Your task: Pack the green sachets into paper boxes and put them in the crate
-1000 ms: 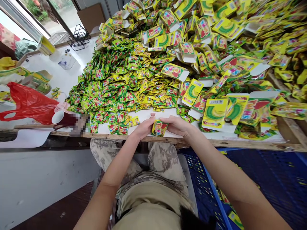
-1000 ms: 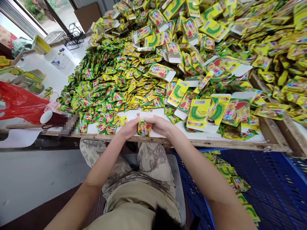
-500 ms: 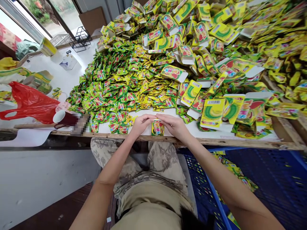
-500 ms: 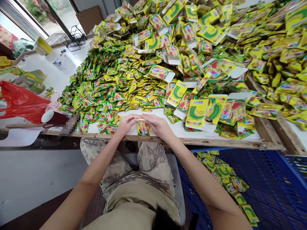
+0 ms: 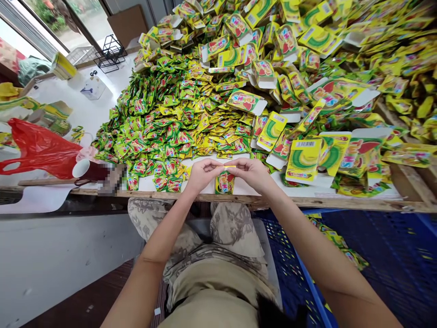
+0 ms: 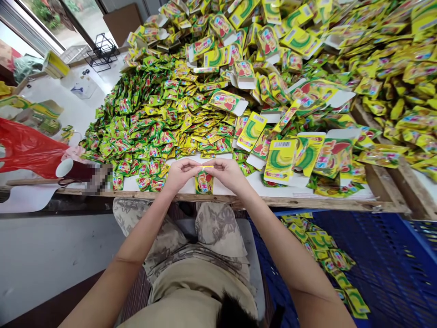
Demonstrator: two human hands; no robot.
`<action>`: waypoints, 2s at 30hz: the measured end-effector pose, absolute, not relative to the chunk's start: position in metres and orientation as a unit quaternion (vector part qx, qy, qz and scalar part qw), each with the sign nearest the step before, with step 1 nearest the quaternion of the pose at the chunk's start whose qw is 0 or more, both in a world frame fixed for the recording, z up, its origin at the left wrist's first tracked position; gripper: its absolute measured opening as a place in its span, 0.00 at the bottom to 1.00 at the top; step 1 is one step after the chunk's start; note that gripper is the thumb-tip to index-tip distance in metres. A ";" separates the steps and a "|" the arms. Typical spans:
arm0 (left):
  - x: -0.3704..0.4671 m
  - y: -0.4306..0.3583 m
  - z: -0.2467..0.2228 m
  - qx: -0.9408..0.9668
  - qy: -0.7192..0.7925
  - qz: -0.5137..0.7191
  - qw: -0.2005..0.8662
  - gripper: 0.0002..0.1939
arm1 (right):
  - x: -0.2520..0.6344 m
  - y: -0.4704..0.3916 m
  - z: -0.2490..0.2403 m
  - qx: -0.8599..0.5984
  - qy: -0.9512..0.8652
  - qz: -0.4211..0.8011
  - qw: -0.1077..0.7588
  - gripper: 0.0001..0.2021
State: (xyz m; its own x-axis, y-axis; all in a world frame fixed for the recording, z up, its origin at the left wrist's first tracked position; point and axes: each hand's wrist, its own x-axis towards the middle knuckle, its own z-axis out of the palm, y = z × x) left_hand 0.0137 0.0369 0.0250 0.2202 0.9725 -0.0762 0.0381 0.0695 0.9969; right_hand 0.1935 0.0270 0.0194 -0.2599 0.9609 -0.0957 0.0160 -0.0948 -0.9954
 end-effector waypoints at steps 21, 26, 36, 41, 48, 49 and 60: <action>-0.001 0.038 0.016 0.562 0.440 0.400 0.575 0.14 | 0.198 0.036 0.031 -0.464 -0.654 0.469 0.370 0.09; -0.004 0.030 0.010 0.626 0.387 0.434 0.520 0.13 | 0.200 0.022 0.024 -0.423 -0.721 0.370 0.406 0.08; -0.005 0.020 0.006 0.758 0.340 0.444 0.336 0.05 | 0.191 -0.002 -0.004 -0.395 -0.741 0.259 0.477 0.09; -0.004 0.017 0.009 0.777 0.342 0.425 0.315 0.08 | 0.187 -0.003 0.007 -0.398 -0.714 0.286 0.500 0.08; -0.092 -0.006 0.035 0.701 0.623 0.332 0.101 0.27 | 0.329 -0.058 0.067 -0.480 -0.787 0.299 0.246 0.09; -0.109 -0.009 0.035 0.675 0.674 0.292 0.070 0.32 | 0.348 -0.066 0.070 -0.499 -0.790 0.262 0.242 0.11; -0.066 0.002 0.007 0.697 0.663 0.216 0.163 0.22 | 0.215 0.020 0.013 -0.513 -0.783 0.250 0.247 0.08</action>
State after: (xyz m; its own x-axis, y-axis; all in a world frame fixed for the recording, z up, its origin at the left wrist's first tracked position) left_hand -0.0657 0.0022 0.0069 0.0258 0.9960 0.0858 0.8550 -0.0665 0.5144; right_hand 0.2149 0.0197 0.0132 -0.3512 0.9272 0.1303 0.6810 0.3484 -0.6441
